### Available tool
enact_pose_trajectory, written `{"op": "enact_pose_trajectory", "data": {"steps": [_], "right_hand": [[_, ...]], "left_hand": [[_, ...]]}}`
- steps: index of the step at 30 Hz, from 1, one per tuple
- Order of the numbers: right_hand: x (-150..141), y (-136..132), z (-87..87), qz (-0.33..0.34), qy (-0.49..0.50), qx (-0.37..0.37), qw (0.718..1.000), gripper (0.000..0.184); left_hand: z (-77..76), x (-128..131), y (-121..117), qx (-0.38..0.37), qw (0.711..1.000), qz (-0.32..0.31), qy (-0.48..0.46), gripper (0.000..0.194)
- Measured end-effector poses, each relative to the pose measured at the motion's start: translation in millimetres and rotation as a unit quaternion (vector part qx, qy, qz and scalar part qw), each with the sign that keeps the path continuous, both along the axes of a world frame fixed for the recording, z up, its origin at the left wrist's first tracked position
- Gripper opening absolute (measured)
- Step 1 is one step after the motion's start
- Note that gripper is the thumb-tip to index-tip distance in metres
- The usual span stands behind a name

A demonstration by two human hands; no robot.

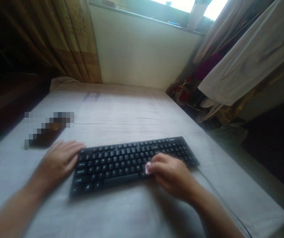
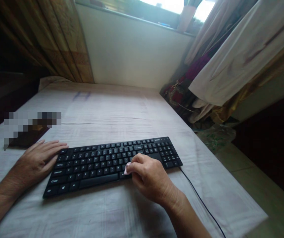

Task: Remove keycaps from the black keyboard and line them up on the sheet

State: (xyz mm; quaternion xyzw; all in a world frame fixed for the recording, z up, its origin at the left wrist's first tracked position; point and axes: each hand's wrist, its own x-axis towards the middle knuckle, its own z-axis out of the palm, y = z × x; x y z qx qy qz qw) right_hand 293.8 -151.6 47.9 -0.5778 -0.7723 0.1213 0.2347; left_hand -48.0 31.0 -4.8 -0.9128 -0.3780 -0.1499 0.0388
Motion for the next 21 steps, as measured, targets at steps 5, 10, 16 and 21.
{"op": "enact_pose_trajectory", "data": {"steps": [5, 10, 16, 21], "right_hand": [[-2, -3, -3.7, 0.014, -0.003, -0.038, 0.999, 0.02], [10, -11, 2.3, 0.026, 0.03, -0.074, 0.996, 0.023], [26, -8, -1.5, -0.056, 0.006, -0.021, 0.998, 0.028], [30, -14, 4.1, -0.037, 0.012, -0.093, 0.995, 0.026]], "left_hand": [[2.3, 0, 0, 0.003, 1.0, 0.001, 0.022, 0.032], [-1.2, -2, 3, -0.001, 1.0, 0.001, 0.008, 0.033], [0.1, 0, 4, 0.012, 1.0, -0.004, 0.003, 0.035], [-3.8, -2, 8, 0.019, 1.0, -0.016, -0.004, 0.043]]}}
